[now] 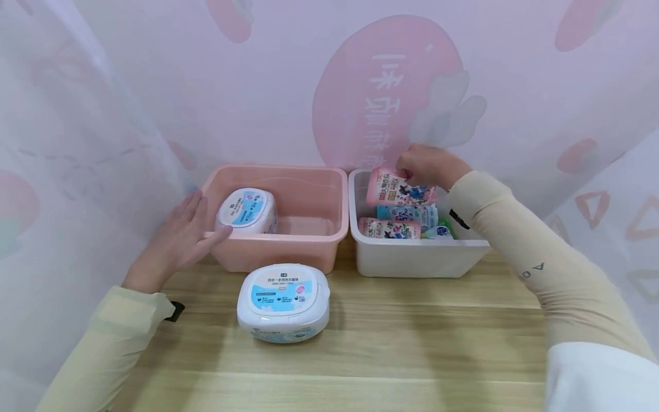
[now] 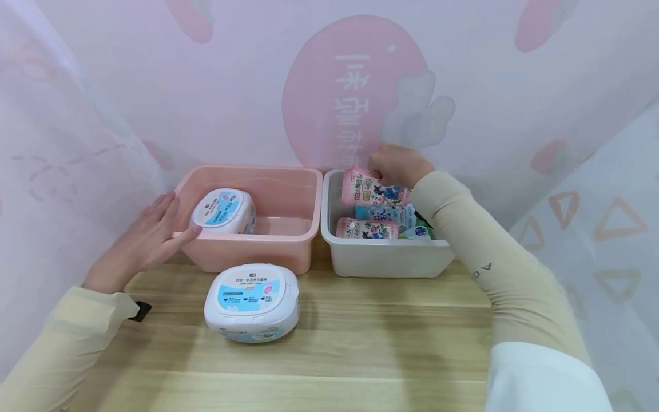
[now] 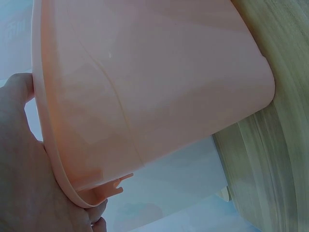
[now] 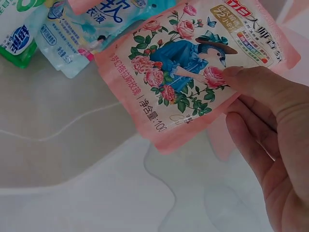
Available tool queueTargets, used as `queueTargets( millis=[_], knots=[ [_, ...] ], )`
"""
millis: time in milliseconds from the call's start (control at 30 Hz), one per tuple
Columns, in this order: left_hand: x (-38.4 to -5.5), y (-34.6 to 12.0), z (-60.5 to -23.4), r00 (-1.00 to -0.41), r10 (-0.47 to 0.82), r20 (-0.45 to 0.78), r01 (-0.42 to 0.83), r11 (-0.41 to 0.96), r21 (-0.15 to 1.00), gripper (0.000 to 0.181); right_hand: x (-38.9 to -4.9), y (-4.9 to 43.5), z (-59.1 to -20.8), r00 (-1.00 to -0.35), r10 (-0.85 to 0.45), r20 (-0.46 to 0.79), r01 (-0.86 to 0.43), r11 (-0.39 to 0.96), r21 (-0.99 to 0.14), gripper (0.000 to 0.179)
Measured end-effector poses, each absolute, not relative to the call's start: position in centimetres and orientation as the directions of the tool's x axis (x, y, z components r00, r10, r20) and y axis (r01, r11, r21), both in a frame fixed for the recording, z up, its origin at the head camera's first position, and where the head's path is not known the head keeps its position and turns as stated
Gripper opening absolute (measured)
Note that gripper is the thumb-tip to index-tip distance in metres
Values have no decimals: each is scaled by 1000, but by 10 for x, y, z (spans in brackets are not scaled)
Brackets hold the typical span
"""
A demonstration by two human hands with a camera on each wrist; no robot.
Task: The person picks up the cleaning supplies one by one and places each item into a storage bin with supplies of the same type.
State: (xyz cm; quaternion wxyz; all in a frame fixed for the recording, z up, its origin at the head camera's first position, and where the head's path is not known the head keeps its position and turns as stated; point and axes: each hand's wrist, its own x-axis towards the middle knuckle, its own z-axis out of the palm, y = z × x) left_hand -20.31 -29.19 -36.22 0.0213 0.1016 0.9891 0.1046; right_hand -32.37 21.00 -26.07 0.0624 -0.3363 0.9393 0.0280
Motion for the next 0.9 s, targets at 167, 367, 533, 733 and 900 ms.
queueTargets(
  millis=[167,367,533,733,900],
  knots=[
    [-202,-290,-362,-977,212,-17,204,957,205,108,-330,206,-277,-765,-623,-163,-638,768,54,14],
    [-201,-288,-361,-976,217,-15,209,954,217,108,-332,204,-296,-750,-636,-180,-658,746,103,20],
    [-199,-287,-361,-973,230,-18,220,948,232,107,-332,204,-307,-745,-642,-179,-665,737,120,30],
    [-198,-288,-361,-970,241,-22,229,944,239,106,-327,203,-308,-749,-643,-162,-662,740,120,25],
    [-198,-290,-360,-968,252,-3,244,939,242,104,-317,207,-285,-782,-590,-200,-614,784,88,8]
  ],
)
